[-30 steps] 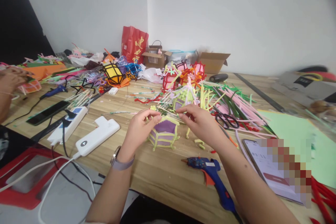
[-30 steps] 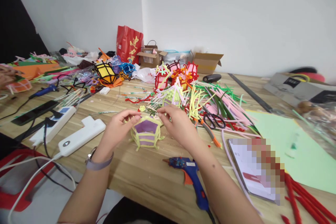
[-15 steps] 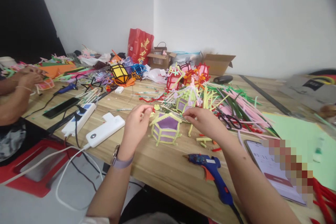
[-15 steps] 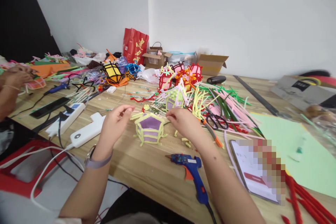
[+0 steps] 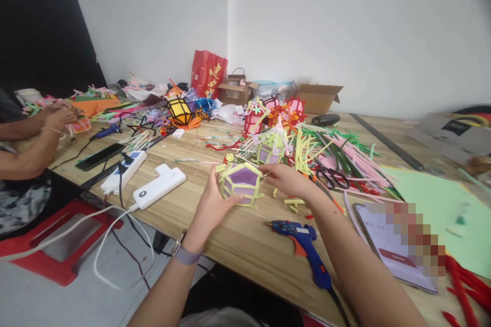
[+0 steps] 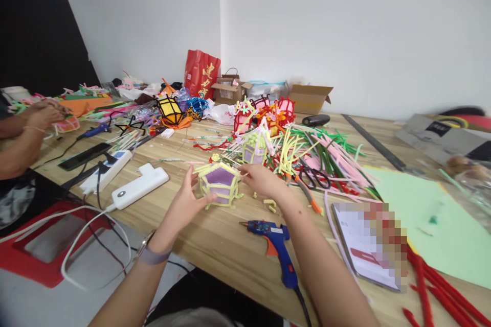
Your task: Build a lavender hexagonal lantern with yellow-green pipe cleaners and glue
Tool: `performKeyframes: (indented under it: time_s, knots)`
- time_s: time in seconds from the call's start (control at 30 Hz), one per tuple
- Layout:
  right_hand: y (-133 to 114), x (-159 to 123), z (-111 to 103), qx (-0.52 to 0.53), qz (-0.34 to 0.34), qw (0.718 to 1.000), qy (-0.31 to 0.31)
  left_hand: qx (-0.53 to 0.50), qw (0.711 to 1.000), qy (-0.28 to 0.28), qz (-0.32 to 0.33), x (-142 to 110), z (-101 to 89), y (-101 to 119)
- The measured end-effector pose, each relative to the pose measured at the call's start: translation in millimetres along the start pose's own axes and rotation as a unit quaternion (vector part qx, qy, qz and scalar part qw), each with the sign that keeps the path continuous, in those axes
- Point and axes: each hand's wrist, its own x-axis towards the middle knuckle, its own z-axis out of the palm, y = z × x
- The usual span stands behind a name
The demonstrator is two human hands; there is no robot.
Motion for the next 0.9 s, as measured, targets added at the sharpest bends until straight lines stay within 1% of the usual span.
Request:
performKeyframes:
  time_s: [0.1,0.17,0.23,0.33,0.5,0.57,0.67,0.73,0.9]
  knots:
    - [3.5,4.1,6.4,0.021,-0.001,0.999,-0.027,-0.015,1.0,-0.011,-0.024,4.6,4.6,1.3]
    - [4.3,5.0,8.4,0.043,-0.001,0.998,-0.046,-0.038,0.999,-0.021,-0.02,9.9,4.8,2.4]
    - [4.4,4.5,8.5,0.074,-0.002,0.995,-0.067,-0.078,0.996,-0.041,-0.02,16.0,3.2,3.7]
    - [4.6,2.4,6.6,0.132,-0.005,0.986,-0.106,-0.131,0.987,-0.086,-0.036,25.0,-1.2,7.2]
    - [8.0,-2.9,1.8,0.208,-0.02,0.962,-0.173,-0.15,0.97,-0.186,-0.041,38.9,-11.5,13.0]
    - [9.1,-5.4,0.0,0.247,-0.034,0.946,-0.206,-0.148,0.963,-0.223,-0.039,45.5,-15.4,13.4]
    - [9.9,-8.7,-1.8,0.313,-0.042,0.915,-0.251,-0.151,0.953,-0.262,-0.033,57.1,-19.5,13.6]
    - [10.8,-9.9,-1.9,0.321,-0.044,0.909,-0.262,-0.156,0.945,-0.285,-0.033,65.0,-20.4,14.4]
    - [14.6,-9.7,0.3,0.272,-0.07,0.921,-0.269,-0.16,0.929,-0.332,-0.029,78.6,-15.1,13.1]
